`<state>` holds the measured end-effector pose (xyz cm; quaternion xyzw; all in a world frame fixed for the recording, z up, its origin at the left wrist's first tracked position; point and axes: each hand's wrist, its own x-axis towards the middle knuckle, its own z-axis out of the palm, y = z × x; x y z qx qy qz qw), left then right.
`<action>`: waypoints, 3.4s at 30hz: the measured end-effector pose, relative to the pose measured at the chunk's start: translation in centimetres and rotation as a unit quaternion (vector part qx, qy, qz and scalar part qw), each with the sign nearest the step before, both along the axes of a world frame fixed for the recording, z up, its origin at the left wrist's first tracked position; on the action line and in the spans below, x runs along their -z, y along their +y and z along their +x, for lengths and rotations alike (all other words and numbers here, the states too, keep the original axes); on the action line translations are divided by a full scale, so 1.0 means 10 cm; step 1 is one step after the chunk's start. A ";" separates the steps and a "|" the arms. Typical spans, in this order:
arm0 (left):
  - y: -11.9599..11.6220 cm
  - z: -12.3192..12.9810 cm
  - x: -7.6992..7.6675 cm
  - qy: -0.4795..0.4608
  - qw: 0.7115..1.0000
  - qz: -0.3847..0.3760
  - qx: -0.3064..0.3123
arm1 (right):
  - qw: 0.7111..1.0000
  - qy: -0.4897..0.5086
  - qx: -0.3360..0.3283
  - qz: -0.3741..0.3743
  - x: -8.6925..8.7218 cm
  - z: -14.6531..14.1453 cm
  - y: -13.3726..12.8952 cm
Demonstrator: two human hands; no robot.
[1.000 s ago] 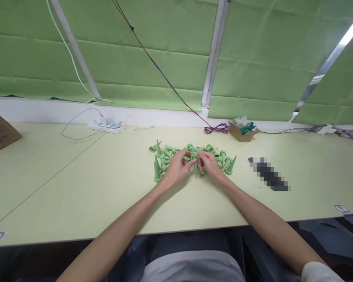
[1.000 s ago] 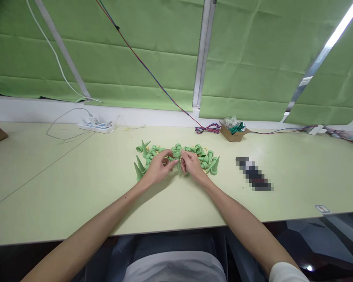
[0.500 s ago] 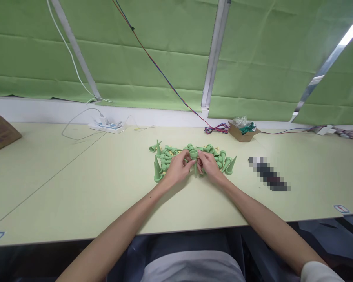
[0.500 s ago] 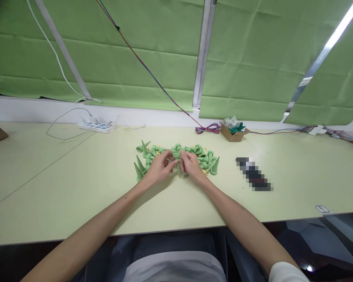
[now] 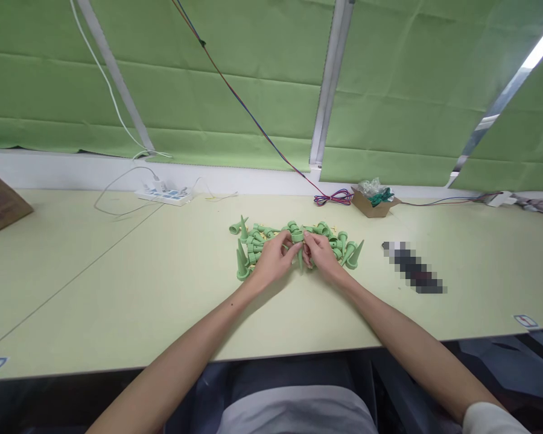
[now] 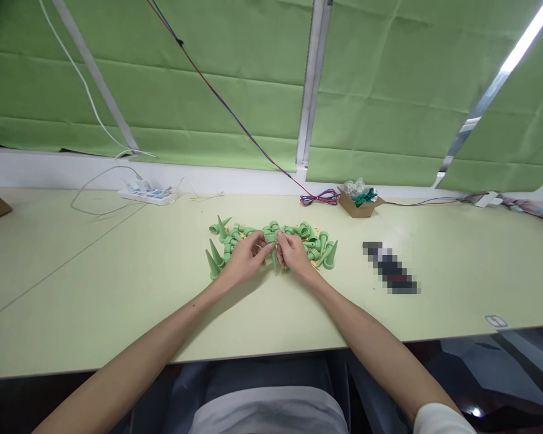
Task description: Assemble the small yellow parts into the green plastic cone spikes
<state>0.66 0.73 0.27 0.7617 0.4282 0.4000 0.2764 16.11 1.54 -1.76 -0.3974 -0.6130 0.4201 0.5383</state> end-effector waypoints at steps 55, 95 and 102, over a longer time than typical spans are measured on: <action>-0.01 0.02 -0.04 -0.133 0.981 -0.125 0.061 | 0.996 -0.074 0.016 0.045 -0.03 0.01 -0.05; -0.03 0.00 -0.07 -0.177 0.951 -0.232 0.097 | 1.000 -0.002 -0.014 0.020 0.01 -0.01 -0.03; -0.05 0.01 -0.06 -0.092 0.992 -0.061 0.065 | 0.995 0.076 -0.045 -0.042 0.00 -0.02 -0.03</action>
